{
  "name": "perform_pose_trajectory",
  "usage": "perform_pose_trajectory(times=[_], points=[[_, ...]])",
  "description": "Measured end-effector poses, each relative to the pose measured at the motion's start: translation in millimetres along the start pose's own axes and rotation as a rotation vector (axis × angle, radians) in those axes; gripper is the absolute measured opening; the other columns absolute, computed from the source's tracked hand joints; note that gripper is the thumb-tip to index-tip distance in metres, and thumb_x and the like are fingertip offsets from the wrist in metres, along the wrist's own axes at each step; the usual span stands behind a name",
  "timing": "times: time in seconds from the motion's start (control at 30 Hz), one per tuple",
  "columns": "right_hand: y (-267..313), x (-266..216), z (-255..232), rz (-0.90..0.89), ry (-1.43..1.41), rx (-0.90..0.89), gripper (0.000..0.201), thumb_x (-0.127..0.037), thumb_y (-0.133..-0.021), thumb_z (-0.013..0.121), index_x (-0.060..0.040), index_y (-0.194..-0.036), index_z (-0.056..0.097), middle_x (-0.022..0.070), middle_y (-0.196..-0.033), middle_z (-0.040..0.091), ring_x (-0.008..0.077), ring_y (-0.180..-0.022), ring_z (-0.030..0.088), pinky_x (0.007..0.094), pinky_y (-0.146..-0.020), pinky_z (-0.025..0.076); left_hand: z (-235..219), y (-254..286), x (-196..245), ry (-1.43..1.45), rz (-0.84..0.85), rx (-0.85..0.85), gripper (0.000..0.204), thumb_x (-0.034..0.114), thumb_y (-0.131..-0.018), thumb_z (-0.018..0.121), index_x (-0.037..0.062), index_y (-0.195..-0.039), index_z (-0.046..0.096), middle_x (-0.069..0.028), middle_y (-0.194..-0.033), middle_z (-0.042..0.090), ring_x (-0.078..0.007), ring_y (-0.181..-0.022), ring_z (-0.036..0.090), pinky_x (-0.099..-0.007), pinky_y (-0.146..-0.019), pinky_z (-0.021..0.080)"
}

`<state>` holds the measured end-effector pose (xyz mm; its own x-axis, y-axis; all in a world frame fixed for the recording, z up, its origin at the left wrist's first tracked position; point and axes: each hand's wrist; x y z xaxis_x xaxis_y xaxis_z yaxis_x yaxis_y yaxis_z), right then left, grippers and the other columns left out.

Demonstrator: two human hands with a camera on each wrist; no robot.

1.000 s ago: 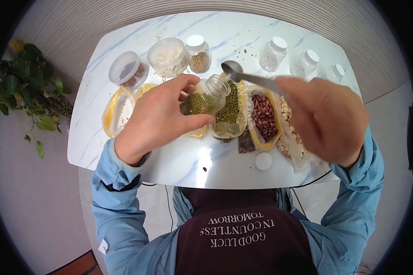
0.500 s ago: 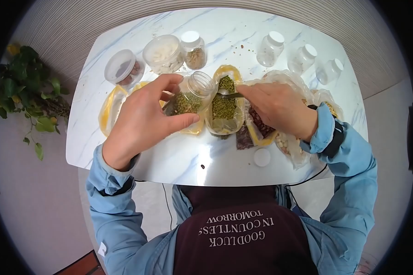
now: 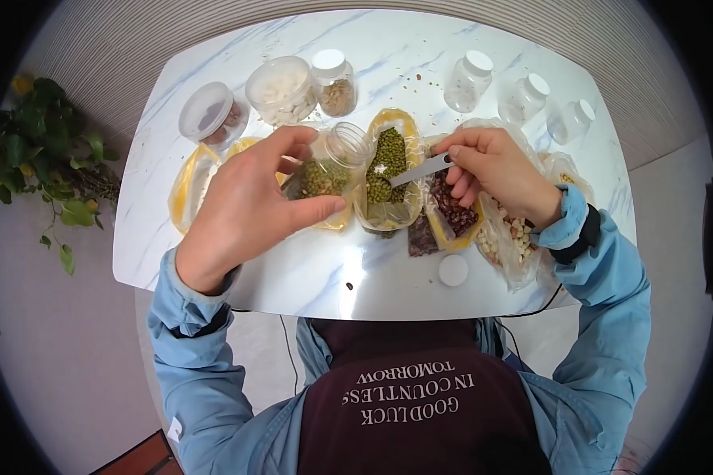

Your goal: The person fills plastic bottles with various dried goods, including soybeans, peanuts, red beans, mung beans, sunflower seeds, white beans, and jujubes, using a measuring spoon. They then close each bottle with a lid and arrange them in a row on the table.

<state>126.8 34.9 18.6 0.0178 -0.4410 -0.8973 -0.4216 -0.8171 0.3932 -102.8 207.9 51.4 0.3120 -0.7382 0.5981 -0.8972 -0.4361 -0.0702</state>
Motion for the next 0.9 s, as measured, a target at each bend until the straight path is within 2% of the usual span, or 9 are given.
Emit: perform_pose_trajectory(times=[0.2,0.4,0.57,0.9], points=[[8.7,-6.3,-19.2,-0.087,-0.04,0.091,0.023,-0.011,-0.096,0.046,0.0031,-0.108,0.059,0.0065,-0.073,0.061,0.0107,-0.057,0.06,0.0212,-0.048,0.052,0.0,1.8,0.2,0.016,-0.011,-0.009,0.067,0.032,-0.067,0.082,0.0003,-0.119,0.054,-0.0176,-0.099,0.064,-0.0296,-0.091,0.065,-0.036,-0.075,0.053],[19.7,-21.7,-33.1,-0.191,-0.082,0.156,0.022,-0.014,-0.097,0.047,-0.0003,-0.109,0.06,0.0022,-0.068,0.062,0.0058,-0.05,0.058,0.0177,-0.045,0.049,1.3,0.4,7.4,0.036,-0.023,-0.042,0.065,0.033,-0.067,0.081,0.001,-0.117,0.055,-0.0162,-0.097,0.064,-0.0278,-0.087,0.065,-0.0354,-0.072,0.052],[29.0,-39.0,-39.0,-0.322,-0.064,0.121,0.022,-0.014,-0.095,0.049,0.001,-0.107,0.061,0.0053,-0.069,0.064,0.008,-0.052,0.06,0.0194,-0.047,0.052,5.8,-2.4,12.4,0.009,-0.041,-0.081,0.065,0.031,-0.066,0.082,0.0008,-0.118,0.056,-0.0133,-0.098,0.064,-0.0234,-0.086,0.062,-0.0338,-0.07,0.051],[39.5,-56.2,-27.9,-0.416,0.033,0.108,0.022,-0.013,-0.095,0.05,0.0011,-0.107,0.062,0.0041,-0.07,0.062,0.0065,-0.054,0.059,0.0183,-0.048,0.051,7.9,-6.1,18.4,0.007,-0.08,-0.107,0.069,0.035,-0.066,0.081,-0.0014,-0.119,0.055,-0.0179,-0.098,0.064,-0.0267,-0.088,0.064,-0.0349,-0.07,0.052]])
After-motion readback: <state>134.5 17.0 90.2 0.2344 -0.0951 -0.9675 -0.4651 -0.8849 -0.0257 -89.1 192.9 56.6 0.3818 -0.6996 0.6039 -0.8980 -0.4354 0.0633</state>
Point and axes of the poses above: each hand's wrist, its own y-axis away from the middle knuckle, its own z-axis out of the palm, x = y × z
